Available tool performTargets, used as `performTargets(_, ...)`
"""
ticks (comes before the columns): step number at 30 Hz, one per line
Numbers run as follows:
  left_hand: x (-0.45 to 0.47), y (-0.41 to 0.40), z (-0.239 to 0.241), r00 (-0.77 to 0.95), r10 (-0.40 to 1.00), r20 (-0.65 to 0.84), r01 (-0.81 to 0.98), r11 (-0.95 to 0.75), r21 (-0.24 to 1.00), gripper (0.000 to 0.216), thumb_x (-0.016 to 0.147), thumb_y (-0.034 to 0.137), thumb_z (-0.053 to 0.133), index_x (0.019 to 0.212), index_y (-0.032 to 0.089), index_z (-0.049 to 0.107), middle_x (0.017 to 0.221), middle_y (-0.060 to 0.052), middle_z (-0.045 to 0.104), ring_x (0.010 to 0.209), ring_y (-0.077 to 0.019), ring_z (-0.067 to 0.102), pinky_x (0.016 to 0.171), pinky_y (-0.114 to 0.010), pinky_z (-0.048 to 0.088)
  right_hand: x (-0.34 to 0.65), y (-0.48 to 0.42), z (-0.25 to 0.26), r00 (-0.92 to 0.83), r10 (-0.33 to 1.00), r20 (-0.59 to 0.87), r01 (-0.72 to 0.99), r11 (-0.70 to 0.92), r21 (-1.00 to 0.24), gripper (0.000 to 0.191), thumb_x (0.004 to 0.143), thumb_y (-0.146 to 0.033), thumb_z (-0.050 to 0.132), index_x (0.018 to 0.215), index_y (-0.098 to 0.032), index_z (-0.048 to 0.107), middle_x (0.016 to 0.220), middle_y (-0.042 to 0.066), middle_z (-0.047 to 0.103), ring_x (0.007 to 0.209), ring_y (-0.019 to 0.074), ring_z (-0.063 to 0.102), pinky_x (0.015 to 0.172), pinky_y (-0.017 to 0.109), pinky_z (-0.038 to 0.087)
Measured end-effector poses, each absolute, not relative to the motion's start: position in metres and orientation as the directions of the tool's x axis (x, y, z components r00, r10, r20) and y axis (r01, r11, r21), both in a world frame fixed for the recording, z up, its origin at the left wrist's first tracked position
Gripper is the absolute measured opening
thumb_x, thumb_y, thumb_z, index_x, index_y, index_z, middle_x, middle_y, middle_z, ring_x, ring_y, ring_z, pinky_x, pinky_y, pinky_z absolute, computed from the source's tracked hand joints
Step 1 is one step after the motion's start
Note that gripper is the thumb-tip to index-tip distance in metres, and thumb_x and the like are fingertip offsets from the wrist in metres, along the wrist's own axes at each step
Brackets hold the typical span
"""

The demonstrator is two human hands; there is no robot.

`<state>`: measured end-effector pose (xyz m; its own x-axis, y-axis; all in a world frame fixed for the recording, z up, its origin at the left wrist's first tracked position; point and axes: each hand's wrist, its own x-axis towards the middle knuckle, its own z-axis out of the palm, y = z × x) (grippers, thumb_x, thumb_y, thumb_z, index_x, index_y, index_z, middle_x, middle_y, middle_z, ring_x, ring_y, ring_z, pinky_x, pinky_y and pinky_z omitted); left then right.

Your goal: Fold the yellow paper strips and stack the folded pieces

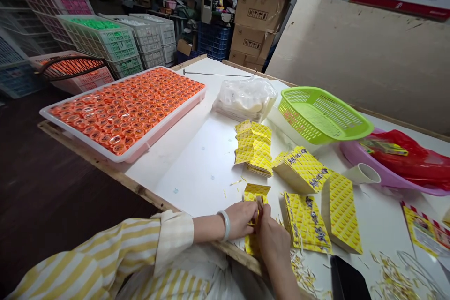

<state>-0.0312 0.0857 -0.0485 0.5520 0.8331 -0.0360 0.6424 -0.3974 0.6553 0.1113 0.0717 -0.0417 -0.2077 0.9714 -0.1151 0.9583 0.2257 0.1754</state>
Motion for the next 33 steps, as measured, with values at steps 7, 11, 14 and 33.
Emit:
performTargets(7,-0.066,0.11,-0.033,0.638,0.74,0.214,0.572,-0.641,0.512,0.062,0.068,0.043,0.067,0.12,0.018,0.048,0.127,-0.012,0.046,0.117,-0.03,0.041,0.098,-0.043,0.033,0.116,0.066,-0.057,-0.13,0.985,0.11,0.965,0.1,0.243,0.03,0.096,-0.035,0.028,0.084,-0.018,0.049,0.048,0.002,0.058,0.042,0.0174,0.058,0.041,0.024,0.016)
performTargets(11,-0.064,0.131,-0.038,0.672,0.725,0.15,0.579,-0.641,0.504,0.051,0.071,0.038,0.062,0.116,0.017,0.052,0.129,-0.011,0.045,0.118,-0.0282,0.041,0.097,-0.042,0.032,0.119,0.063,-0.061,-0.154,0.966,0.209,0.957,0.093,0.277,0.035,0.096,-0.036,0.025,0.081,-0.017,0.05,0.045,0.002,0.055,0.037,0.0152,0.052,0.041,0.023,0.013)
performTargets(14,-0.055,0.139,-0.048,0.636,0.756,0.156,0.633,-0.626,0.455,0.051,0.074,0.045,0.063,0.112,0.012,0.056,0.126,-0.015,0.048,0.116,-0.0314,0.042,0.094,-0.042,0.034,0.119,0.062,-0.062,-0.142,0.962,0.234,0.956,0.073,0.283,0.035,0.095,-0.036,0.025,0.08,-0.017,0.05,0.044,0.001,0.053,0.035,0.0141,0.049,0.041,0.023,0.014)
performTargets(33,-0.039,0.127,-0.056,0.707,0.702,0.082,0.534,-0.606,0.589,0.02,0.088,0.025,0.051,0.089,0.018,0.07,0.104,-0.008,0.059,0.092,-0.0218,0.056,0.075,-0.029,0.045,0.097,0.072,-0.026,0.109,0.991,-0.077,0.945,-0.079,0.318,0.037,0.096,-0.04,0.018,0.083,-0.02,0.047,0.051,0.004,0.059,0.043,0.0192,0.058,0.04,0.024,0.024)
